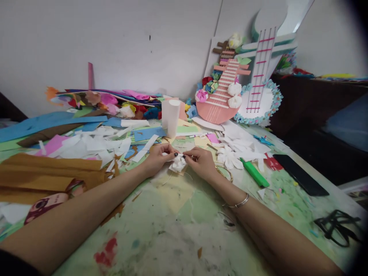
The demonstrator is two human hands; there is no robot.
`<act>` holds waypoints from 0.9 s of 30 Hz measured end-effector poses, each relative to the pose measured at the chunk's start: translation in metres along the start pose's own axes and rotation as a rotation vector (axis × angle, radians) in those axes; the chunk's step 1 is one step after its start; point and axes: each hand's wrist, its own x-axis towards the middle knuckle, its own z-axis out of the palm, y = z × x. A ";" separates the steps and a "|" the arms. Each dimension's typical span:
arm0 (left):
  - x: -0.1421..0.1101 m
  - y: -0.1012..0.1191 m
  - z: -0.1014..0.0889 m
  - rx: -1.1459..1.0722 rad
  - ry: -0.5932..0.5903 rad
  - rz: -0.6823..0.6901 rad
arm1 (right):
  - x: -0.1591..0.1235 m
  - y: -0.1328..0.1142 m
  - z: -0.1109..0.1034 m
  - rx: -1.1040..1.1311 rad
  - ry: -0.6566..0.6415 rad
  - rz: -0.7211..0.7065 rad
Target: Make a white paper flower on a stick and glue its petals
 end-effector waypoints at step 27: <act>-0.004 0.006 0.001 0.038 -0.033 0.024 | -0.003 -0.007 -0.003 -0.227 0.039 0.163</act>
